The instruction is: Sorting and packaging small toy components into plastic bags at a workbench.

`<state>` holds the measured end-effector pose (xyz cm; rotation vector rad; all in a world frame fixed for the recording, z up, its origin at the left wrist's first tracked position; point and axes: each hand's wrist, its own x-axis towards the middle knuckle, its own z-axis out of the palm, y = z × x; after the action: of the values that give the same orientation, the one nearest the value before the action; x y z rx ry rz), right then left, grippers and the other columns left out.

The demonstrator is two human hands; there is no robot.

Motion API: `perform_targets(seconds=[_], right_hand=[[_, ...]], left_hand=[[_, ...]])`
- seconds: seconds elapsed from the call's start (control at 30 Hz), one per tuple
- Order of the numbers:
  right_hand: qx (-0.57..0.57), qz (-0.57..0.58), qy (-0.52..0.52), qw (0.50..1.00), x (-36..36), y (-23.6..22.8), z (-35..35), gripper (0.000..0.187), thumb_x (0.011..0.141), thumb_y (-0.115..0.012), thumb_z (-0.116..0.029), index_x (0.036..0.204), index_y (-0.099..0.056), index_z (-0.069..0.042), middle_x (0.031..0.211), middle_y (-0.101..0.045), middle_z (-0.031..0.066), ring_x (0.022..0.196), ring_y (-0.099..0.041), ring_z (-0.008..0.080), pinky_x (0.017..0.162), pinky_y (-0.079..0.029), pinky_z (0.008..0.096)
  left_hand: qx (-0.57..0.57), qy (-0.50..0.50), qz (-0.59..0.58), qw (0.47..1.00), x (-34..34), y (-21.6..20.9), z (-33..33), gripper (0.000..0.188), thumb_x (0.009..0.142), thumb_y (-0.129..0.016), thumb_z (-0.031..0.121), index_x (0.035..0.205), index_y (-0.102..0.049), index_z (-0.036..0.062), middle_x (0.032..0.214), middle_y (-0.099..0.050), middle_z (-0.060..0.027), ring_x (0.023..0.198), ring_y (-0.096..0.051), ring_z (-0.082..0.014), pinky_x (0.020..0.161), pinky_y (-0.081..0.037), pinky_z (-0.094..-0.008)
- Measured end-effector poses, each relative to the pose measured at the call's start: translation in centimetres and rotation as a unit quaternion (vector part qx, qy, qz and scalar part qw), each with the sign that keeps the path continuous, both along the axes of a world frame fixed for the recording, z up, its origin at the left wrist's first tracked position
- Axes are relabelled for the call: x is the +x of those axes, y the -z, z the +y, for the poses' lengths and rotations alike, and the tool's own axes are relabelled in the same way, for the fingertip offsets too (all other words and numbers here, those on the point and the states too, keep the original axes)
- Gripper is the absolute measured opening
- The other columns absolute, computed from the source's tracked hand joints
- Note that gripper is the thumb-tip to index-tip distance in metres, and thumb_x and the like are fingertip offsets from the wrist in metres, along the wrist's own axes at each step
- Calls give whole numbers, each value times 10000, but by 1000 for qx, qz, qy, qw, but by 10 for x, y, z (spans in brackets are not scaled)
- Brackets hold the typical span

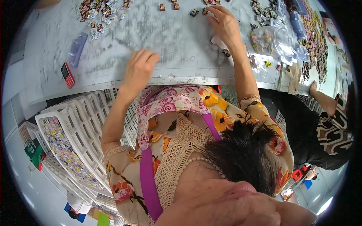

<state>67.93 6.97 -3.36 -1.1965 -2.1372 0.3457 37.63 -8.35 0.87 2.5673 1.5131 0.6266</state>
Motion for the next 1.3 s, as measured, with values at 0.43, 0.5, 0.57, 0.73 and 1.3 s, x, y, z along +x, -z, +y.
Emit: perform_targets(seconds=[0.43, 0.5, 0.57, 0.73, 1.3], right_hand=[[-12, -50, 15, 999, -10, 0, 3, 329, 887, -695, -115, 1214, -693, -88, 1141, -687, 98, 1006, -674, 321, 850, -557, 405], [5, -43, 8, 999, -20, 5, 3, 330, 885, -686, -101, 1214, -692, -85, 1126, -682, 109, 990, -675, 325, 842, -558, 402], [-2, -27, -31, 999, -37, 12, 7, 336, 882, -665, -72, 1216, -691, -85, 1122, -671, 129, 977, -673, 339, 846, -558, 406], [-21, 2, -43, 999, -82, 17, 21, 347, 872, -665, -61, 1218, -680, -77, 1119, -657, 149, 968, -668, 365, 840, -560, 422], [-9, 41, -89, 995, -109, -129, 262, 353, 987, -620, -351, 1108, -723, -36, 868, -717, 140, 759, -684, 224, 681, -534, 376]], left_hand=[[-36, -129, -86, 987, -43, -2, 116, 220, 863, -751, 143, 1062, -753, 50, 920, -715, -140, 837, -693, -327, 768, -547, -403], [-18, -163, -90, 982, -67, 12, 143, 239, 865, -763, 157, 1087, -759, 70, 914, -718, -124, 801, -697, -284, 746, -549, -374], [0, -192, -94, 977, -84, 14, 167, 260, 866, -774, 172, 1112, -766, 90, 909, -722, -108, 766, -701, -240, 724, -551, -345], [25, -219, -70, 973, -99, 10, 235, 307, 861, -768, 215, 1148, -766, 107, 991, -755, -117, 858, -736, -250, 793, -573, -361], [20, -226, -109, 968, -183, -57, 481, 413, 947, -663, 298, 1245, -698, 15, 988, -762, -150, 791, -707, -235, 748, -551, -403]])
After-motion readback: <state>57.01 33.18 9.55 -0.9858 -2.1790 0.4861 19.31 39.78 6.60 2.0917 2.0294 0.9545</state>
